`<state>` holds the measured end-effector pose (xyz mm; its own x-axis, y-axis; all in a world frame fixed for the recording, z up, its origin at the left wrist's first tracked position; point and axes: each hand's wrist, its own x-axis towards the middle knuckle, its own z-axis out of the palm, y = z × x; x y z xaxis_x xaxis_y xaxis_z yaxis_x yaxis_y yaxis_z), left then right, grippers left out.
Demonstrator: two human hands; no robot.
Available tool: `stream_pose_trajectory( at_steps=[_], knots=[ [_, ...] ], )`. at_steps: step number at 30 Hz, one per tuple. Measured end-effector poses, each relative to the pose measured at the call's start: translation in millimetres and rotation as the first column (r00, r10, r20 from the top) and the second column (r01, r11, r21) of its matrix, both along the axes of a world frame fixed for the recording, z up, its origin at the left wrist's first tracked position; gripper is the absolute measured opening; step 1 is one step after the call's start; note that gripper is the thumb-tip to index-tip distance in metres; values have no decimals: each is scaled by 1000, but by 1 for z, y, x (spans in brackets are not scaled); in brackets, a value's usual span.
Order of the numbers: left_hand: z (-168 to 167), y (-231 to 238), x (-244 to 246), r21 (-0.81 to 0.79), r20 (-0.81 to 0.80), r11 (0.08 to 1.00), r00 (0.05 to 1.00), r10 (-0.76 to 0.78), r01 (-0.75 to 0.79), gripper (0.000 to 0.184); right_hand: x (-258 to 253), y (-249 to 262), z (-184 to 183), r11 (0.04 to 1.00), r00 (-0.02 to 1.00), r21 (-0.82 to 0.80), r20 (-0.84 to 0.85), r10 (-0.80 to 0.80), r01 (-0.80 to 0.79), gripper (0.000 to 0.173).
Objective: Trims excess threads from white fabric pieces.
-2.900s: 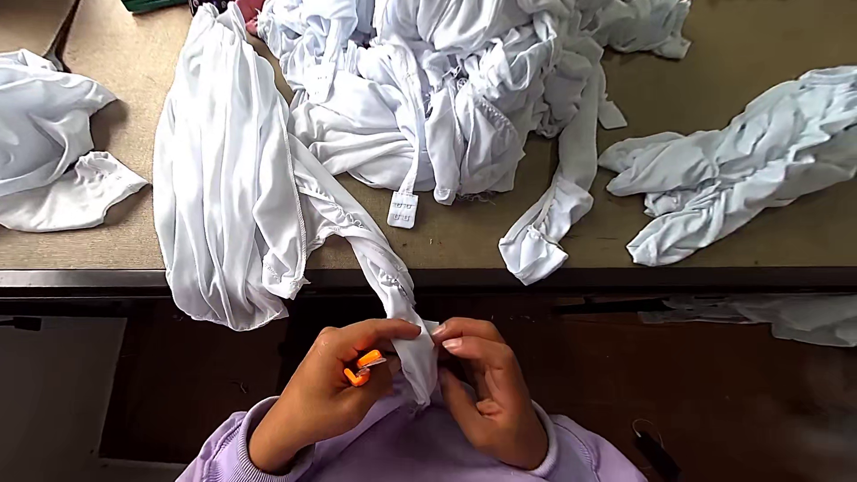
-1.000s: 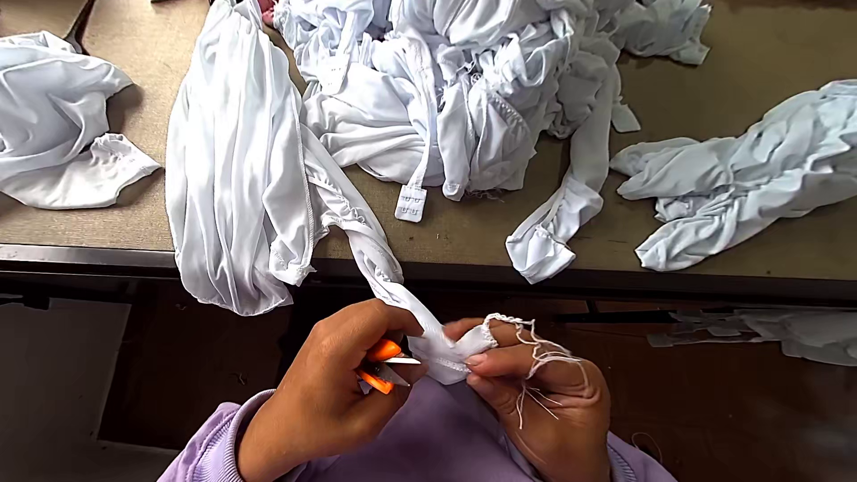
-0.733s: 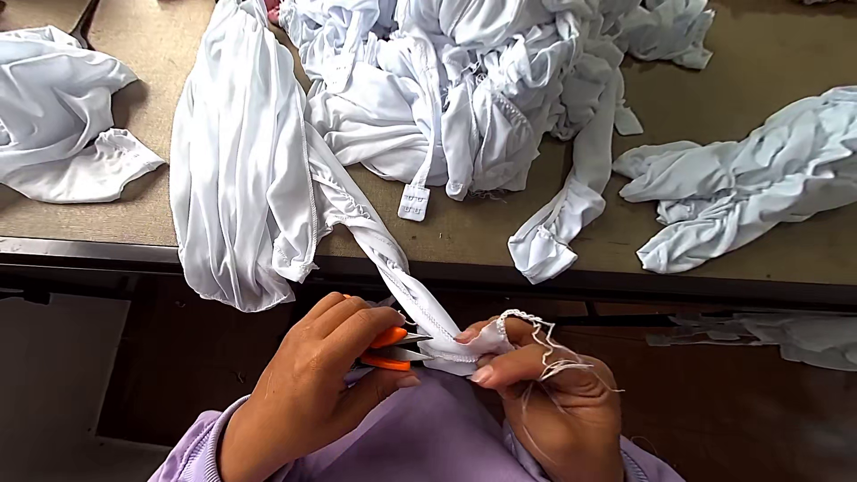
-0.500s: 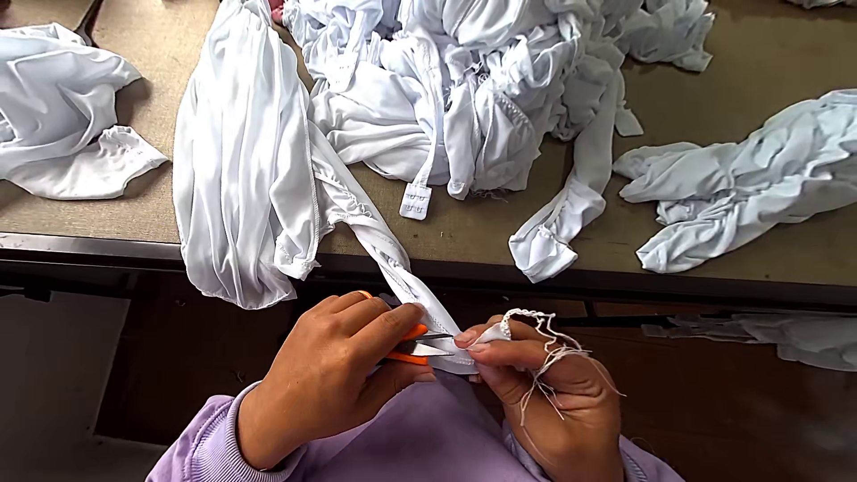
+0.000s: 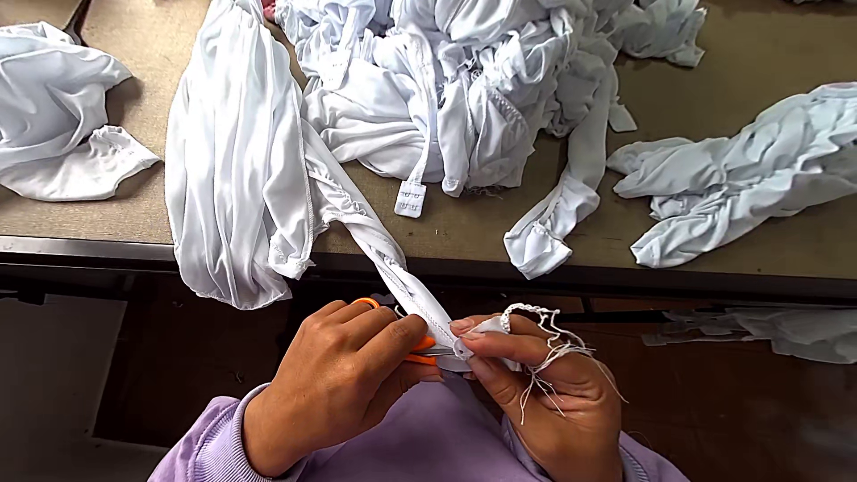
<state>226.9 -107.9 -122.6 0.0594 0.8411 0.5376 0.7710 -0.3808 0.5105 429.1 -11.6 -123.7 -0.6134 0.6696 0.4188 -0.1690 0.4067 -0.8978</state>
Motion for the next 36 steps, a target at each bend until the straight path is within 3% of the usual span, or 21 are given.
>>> stream_pose_trajectory(
  at_steps=[4,9,15,20,26,36],
  knots=[
    [5,-1,3,-37,-59,999,998,12,-14,45,-1,0,0,997,1000,70,20,-22,21,21],
    [6,1,3,-8,-51,1000,998,25,-25,35,-2,-1,0,995,999,91,19,-47,45,20],
    [7,-1,3,-59,-74,997,996,50,-54,46,-3,-1,-1,995,999,90,18,-47,45,21],
    [7,3,9,-6,-48,999,998,34,-34,33,-6,-3,-1,994,1000,105,17,-27,25,22],
    [8,3,6,-70,-80,997,996,30,-36,41,-5,-3,-3,995,1000,102,16,-13,11,24],
    [7,8,6,-95,-18,995,999,-26,24,38,-9,-3,-5,993,998,111,56,36,-42,30]
  ],
)
